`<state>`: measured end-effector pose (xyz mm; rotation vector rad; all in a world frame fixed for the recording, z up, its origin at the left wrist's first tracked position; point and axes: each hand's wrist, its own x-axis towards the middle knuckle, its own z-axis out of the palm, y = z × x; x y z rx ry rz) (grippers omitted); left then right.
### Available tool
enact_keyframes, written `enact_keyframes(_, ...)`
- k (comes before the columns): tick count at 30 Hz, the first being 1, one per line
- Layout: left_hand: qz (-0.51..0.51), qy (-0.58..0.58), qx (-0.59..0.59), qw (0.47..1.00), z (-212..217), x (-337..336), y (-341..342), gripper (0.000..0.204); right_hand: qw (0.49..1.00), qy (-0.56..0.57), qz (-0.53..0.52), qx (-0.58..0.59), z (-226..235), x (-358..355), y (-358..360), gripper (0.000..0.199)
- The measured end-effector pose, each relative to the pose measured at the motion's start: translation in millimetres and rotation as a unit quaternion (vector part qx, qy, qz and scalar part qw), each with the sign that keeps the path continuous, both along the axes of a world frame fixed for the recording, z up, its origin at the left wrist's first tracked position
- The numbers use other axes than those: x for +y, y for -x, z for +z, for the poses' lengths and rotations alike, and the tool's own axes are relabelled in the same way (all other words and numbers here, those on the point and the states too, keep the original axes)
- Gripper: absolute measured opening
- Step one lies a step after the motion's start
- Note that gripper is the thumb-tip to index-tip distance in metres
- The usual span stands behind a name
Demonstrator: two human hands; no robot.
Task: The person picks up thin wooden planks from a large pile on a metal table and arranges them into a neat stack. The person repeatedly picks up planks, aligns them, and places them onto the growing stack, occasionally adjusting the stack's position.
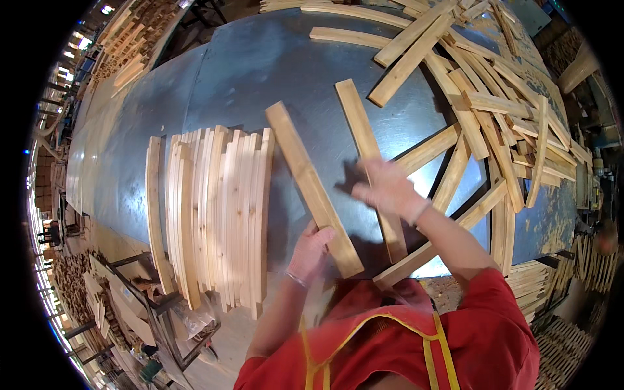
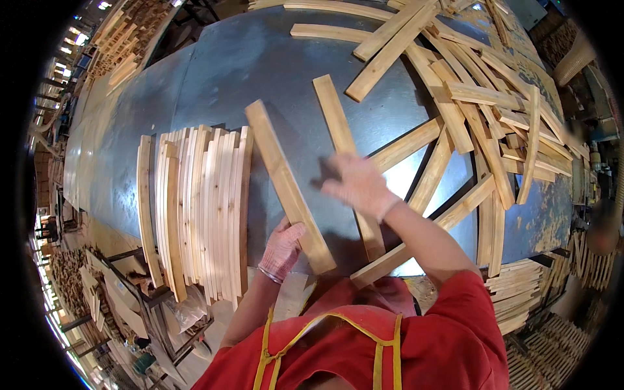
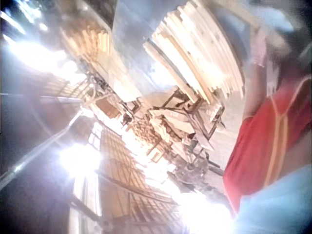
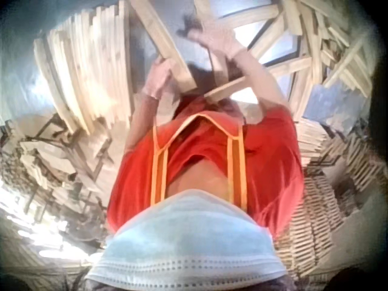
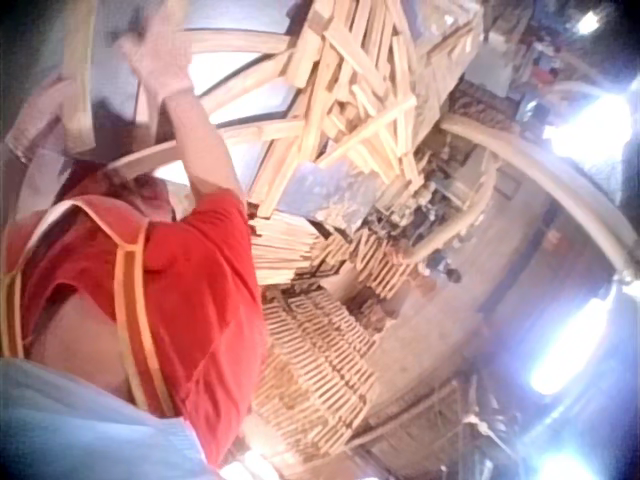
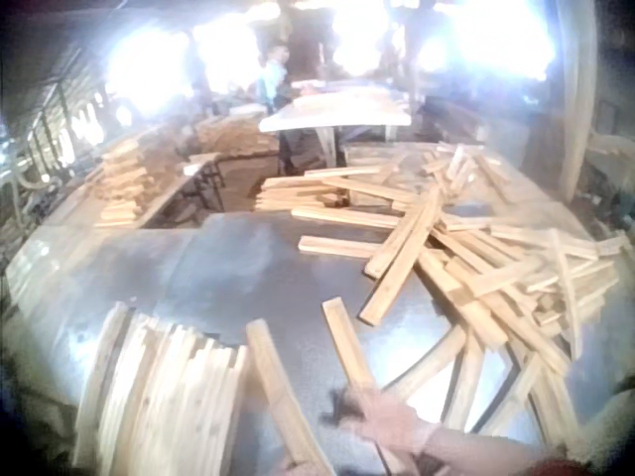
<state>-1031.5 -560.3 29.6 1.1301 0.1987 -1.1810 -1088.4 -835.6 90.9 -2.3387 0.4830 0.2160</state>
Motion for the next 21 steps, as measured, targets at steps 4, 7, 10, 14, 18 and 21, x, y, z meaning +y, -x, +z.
enact_keyframes(4, -0.034, -0.1, -0.139, 0.985, 4, 30, -1, 0.054, 0.974, 0.144, -0.161, 0.068, -14, -21, -38, 0.071)
enact_keyframes(7, -0.031, -0.142, -0.285, 0.947, 15, 70, 2, 0.048, 0.98, 0.069, -0.168, 0.078, -29, 15, -52, 0.069)
enact_keyframes(10, -0.066, -0.199, -0.366, 0.907, 45, 107, 3, 0.048, 0.988, -0.066, -0.135, 0.04, -32, 106, -46, 0.065)
enact_keyframes(14, -0.18, -0.36, -0.566, 0.719, 37, 145, -1, 0.062, 0.978, -0.181, -0.096, 0.033, -75, 198, -63, 0.054)
enact_keyframes(18, -0.228, -0.438, -0.69, 0.529, 20, 160, -3, 0.085, 0.997, -0.067, 0.03, 0.017, -38, 183, -60, 0.041)
enact_keyframes(21, -0.204, -0.406, -0.732, 0.508, 22, 166, -1, 0.085, 0.976, 0.211, 0.039, 0.016, -13, 73, -22, 0.037)
